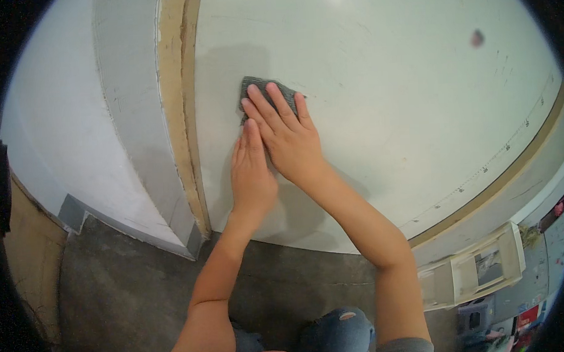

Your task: The person wipes a white wall with a gray cloth, moving from top to bottom along a height chart. Then the person moves to a brown door and wipes its surface with the same cloth.

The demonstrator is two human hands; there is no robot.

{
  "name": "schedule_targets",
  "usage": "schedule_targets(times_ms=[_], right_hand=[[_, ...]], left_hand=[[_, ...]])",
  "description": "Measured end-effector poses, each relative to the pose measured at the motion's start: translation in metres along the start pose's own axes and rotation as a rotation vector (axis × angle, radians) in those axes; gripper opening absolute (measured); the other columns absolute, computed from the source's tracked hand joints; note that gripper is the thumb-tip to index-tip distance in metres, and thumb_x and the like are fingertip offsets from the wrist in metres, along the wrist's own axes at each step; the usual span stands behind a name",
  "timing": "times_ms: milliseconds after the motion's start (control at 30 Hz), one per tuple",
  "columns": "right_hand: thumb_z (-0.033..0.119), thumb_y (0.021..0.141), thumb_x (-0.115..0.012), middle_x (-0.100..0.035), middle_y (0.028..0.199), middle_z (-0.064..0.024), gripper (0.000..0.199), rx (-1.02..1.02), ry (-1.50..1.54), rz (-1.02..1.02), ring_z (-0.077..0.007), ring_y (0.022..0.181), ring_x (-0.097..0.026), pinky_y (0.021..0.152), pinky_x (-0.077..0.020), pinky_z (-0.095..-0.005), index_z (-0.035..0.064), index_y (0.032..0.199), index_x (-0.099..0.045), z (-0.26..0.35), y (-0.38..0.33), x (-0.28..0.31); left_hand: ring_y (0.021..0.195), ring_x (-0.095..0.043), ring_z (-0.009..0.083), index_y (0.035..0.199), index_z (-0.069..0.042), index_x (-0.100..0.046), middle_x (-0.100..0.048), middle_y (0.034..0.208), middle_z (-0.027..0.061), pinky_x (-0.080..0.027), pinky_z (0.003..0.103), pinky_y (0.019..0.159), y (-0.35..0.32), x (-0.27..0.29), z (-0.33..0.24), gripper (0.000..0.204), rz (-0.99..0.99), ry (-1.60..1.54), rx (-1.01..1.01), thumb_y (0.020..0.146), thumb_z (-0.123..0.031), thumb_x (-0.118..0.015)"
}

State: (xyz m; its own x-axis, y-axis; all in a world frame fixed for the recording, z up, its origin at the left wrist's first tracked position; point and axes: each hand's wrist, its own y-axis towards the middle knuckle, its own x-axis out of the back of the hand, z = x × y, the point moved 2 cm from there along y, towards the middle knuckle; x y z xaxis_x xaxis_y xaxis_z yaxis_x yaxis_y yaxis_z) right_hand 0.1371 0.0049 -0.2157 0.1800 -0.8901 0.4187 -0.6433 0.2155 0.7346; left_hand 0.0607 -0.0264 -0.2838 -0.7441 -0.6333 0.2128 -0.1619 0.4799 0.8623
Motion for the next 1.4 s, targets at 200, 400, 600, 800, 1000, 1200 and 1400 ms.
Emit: schedule_targets(times_ms=[200,400,600,800,1000,1200,1400], right_hand=[[0.019,0.092,-0.051,-0.040,0.150,0.0021,0.046,-0.078,-0.057,-0.008,-0.0171,0.141,-0.033,0.117,-0.0183,-0.0442,0.0145,0.138,-0.051,-0.016,-0.025,-0.001],[0.019,0.093,-0.051,-0.041,0.150,-0.0033,0.046,-0.143,-0.084,-0.018,-0.0218,0.142,-0.032,0.116,-0.0183,-0.0481,0.0109,0.138,-0.050,-0.058,-0.074,0.013],[0.024,0.093,-0.052,-0.032,0.152,-0.0160,0.055,-0.193,-0.165,0.065,-0.0369,0.144,-0.023,0.114,-0.0133,-0.0581,0.0000,0.141,-0.039,-0.079,-0.162,0.010],[0.022,0.096,-0.045,-0.026,0.155,-0.0185,0.055,-0.229,-0.056,0.007,-0.0395,0.146,-0.015,0.114,-0.0037,-0.0614,-0.0001,0.145,-0.034,-0.050,-0.145,-0.009],[0.022,0.095,-0.047,-0.021,0.155,-0.0229,0.059,-0.182,-0.058,0.025,-0.0428,0.145,-0.011,0.113,-0.0011,-0.0631,-0.0046,0.145,-0.030,-0.017,-0.111,-0.025],[0.019,0.095,-0.046,-0.031,0.153,-0.0170,0.049,-0.168,0.018,-0.008,-0.0375,0.145,-0.019,0.114,-0.0017,-0.0606,-0.0007,0.139,-0.044,0.028,-0.067,-0.041],[0.022,0.093,-0.047,-0.035,0.153,-0.0090,0.049,-0.117,0.078,0.044,-0.0282,0.145,-0.024,0.116,-0.0057,-0.0553,0.0037,0.139,-0.047,0.062,-0.019,-0.047]], left_hand=[[0.132,-0.040,0.0428,0.142,0.008,-0.032,-0.044,0.139,0.0281,-0.034,0.051,0.106,0.004,-0.004,-0.016,0.071,0.048,-0.043,-0.102,0.073,0.008,-0.047],[0.135,-0.039,0.0356,0.144,0.003,-0.035,-0.048,0.140,0.0185,-0.034,0.051,0.107,-0.008,-0.039,-0.050,0.065,0.115,-0.111,-0.155,0.080,0.000,-0.049],[0.136,-0.040,0.0318,0.143,0.002,-0.035,-0.048,0.140,0.0188,-0.030,0.052,0.109,-0.042,-0.072,-0.071,0.063,0.254,-0.042,-0.278,0.082,-0.004,-0.050],[0.136,-0.040,0.0272,0.144,-0.001,-0.037,-0.048,0.141,0.0151,-0.028,0.054,0.110,-0.050,-0.068,-0.039,0.060,0.228,0.040,-0.296,0.085,-0.009,-0.050],[0.136,-0.041,0.0239,0.142,-0.003,-0.040,-0.051,0.140,0.0119,-0.027,0.053,0.110,-0.044,-0.044,-0.002,0.057,0.147,0.055,-0.254,0.087,-0.009,-0.050],[0.133,-0.045,0.0277,0.141,-0.001,-0.040,-0.052,0.137,0.0151,-0.028,0.051,0.110,-0.037,-0.010,0.040,0.055,0.056,0.089,-0.205,0.087,-0.005,-0.048],[0.134,-0.042,0.0345,0.145,0.004,-0.030,-0.047,0.140,0.0223,-0.028,0.049,0.111,-0.027,0.026,0.064,0.065,0.040,0.128,-0.084,0.083,0.000,-0.050]])
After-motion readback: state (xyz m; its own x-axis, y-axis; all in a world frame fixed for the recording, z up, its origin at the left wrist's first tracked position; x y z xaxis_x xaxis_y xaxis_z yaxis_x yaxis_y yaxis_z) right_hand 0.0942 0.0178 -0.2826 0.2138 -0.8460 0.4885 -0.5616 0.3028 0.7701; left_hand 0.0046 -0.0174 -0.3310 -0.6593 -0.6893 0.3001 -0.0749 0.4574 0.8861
